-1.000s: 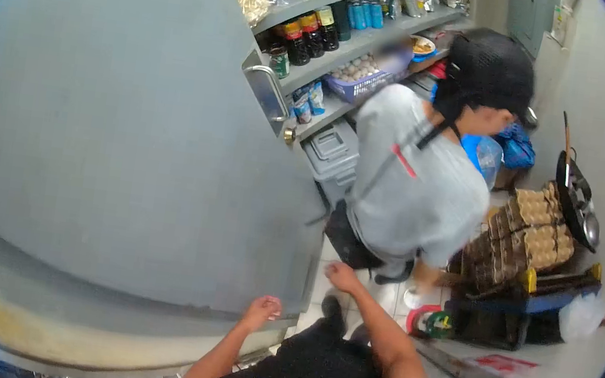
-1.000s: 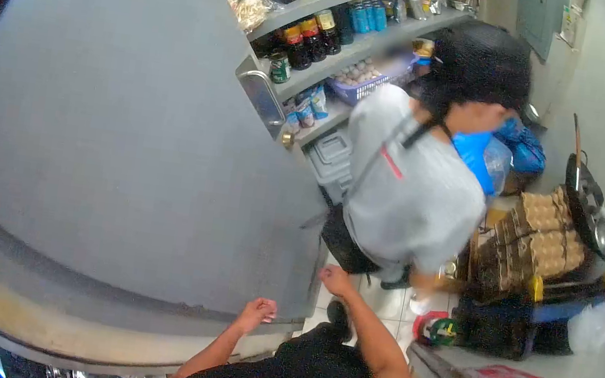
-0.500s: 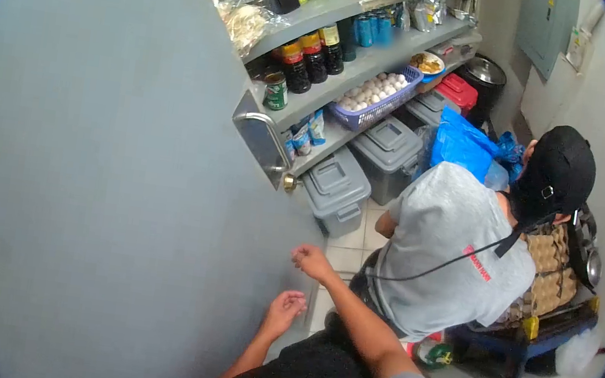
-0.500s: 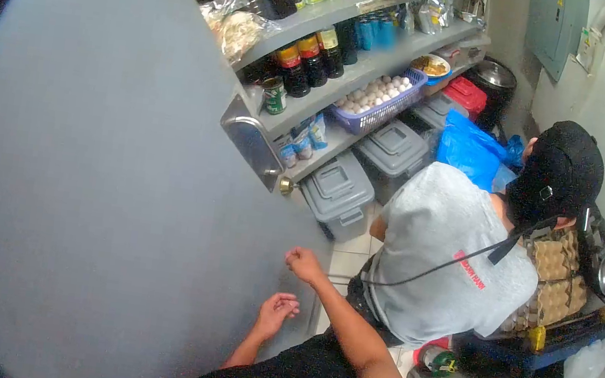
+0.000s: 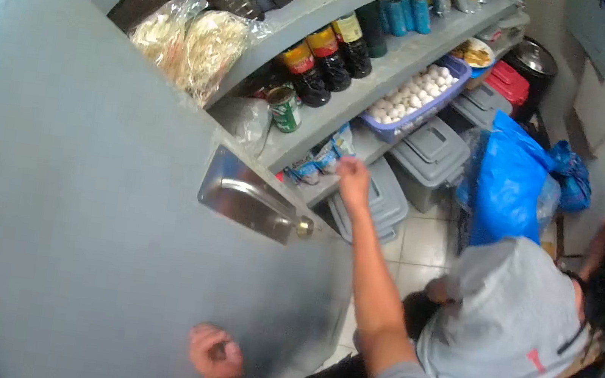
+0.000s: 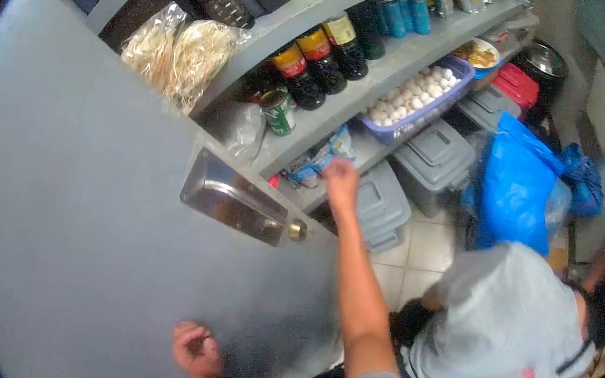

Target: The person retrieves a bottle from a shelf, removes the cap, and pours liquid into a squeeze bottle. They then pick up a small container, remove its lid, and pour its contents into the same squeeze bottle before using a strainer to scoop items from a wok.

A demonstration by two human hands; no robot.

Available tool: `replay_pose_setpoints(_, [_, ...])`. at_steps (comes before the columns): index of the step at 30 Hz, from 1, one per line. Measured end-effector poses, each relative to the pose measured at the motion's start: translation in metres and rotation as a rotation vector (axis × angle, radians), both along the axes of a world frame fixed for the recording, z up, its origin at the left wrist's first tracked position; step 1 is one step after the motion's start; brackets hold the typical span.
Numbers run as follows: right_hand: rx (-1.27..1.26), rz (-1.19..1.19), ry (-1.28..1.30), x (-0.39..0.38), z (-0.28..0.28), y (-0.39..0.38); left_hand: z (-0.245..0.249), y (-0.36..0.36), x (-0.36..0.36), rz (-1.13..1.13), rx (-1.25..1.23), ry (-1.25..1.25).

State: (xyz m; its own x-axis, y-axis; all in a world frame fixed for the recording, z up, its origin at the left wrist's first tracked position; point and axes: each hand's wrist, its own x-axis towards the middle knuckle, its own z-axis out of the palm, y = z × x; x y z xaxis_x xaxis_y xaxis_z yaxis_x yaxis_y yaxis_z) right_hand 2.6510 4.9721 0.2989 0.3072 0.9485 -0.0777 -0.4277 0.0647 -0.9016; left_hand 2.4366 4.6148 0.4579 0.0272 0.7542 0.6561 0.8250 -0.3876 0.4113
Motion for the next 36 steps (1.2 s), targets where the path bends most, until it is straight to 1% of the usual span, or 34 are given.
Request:
replay_pose_setpoints(1, [0.040,-0.032,0.044,0.012,0.010,0.031,0.007,0.008,-0.001,0.026,0.065,0.078])
replay_pose_setpoints(2, [0.117,-0.061,-0.091,0.025,0.009,0.067,0.013,0.014,-0.002,0.052,0.126,0.157])
replay_pose_setpoints(3, [0.191,-0.087,-0.230,0.034,0.006,0.100,0.017,0.019,0.000,0.067,0.124,0.167])
replay_pose_setpoints(5, [0.190,-0.099,-0.320,0.050,0.034,0.135,0.016,0.024,0.007,0.064,-0.016,0.445])
replay_pose_setpoints(7, [0.198,-0.135,-0.431,0.059,0.053,0.173,0.009,0.026,0.006,0.080,-0.010,0.456])
replay_pose_setpoints(9, [0.227,-0.211,-0.562,0.070,0.058,0.219,0.007,0.028,0.005,0.098,-0.004,0.472])
replay_pose_setpoints(11, [0.173,-0.162,-0.579,0.090,0.062,0.268,0.011,0.029,0.004,0.039,-0.105,0.472])
replay_pose_setpoints(12, [0.131,-0.205,-0.645,0.096,0.067,0.291,0.010,0.032,0.004,0.054,-0.107,0.473])
replay_pose_setpoints(13, [0.088,-0.251,-0.713,0.100,0.069,0.309,0.008,0.036,0.004,0.055,-0.040,0.498])
replay_pose_setpoints(14, [0.097,-0.265,-0.803,0.103,0.076,0.314,0.006,0.039,0.004,0.053,0.026,0.523])
replay_pose_setpoints(15, [0.106,-0.280,-0.894,0.110,0.088,0.316,0.003,0.038,0.003,0.063,0.024,0.522])
replay_pose_setpoints(16, [0.108,-0.208,-0.902,0.118,0.098,0.315,-0.001,0.034,0.002,0.082,0.033,0.532])
replay_pose_setpoints(17, [0.175,-0.101,-0.854,0.128,0.093,0.329,-0.003,0.033,0.001,0.101,0.046,0.544])
replay_pose_setpoints(19, [0.227,0.051,-0.832,0.139,0.100,0.332,-0.005,0.031,0.000,0.095,0.020,0.542])
replay_pose_setpoints(20, [0.231,0.053,-0.830,0.139,0.101,0.335,-0.004,0.034,0.000,0.089,0.012,0.541])
replay_pose_setpoints(22, [0.276,0.184,-0.707,0.143,0.101,0.341,-0.003,0.037,0.000,0.076,-0.006,0.544])
replay_pose_setpoints(25, [0.231,0.227,-0.745,0.148,0.114,0.332,-0.005,0.040,0.000,0.061,-0.032,0.539])
replay_pose_setpoints(26, [0.230,0.226,-0.748,0.148,0.110,0.335,-0.005,0.040,0.000,0.057,-0.040,0.540])
replay_pose_setpoints(28, [0.301,0.124,-0.846,0.147,0.100,0.348,-0.007,0.038,0.000,0.045,-0.047,0.538])
replay_pose_setpoints(31, [0.383,0.113,-0.833,0.152,0.108,0.340,-0.008,0.037,-0.002,0.033,-0.055,0.543])
replay_pose_setpoints(32, [0.445,0.177,-0.739,0.156,0.104,0.344,-0.008,0.037,-0.002,0.032,-0.056,0.544])
replay_pose_setpoints(33, [0.446,0.180,-0.740,0.157,0.114,0.333,-0.008,0.037,-0.003,0.030,-0.061,0.542])
replay_pose_setpoints(35, [0.298,0.239,-0.781,0.164,0.130,0.305,-0.008,0.036,-0.004,0.030,-0.068,0.541])
replay_pose_setpoints(36, [0.296,0.241,-0.785,0.167,0.129,0.297,-0.008,0.035,-0.004,0.026,-0.071,0.539])
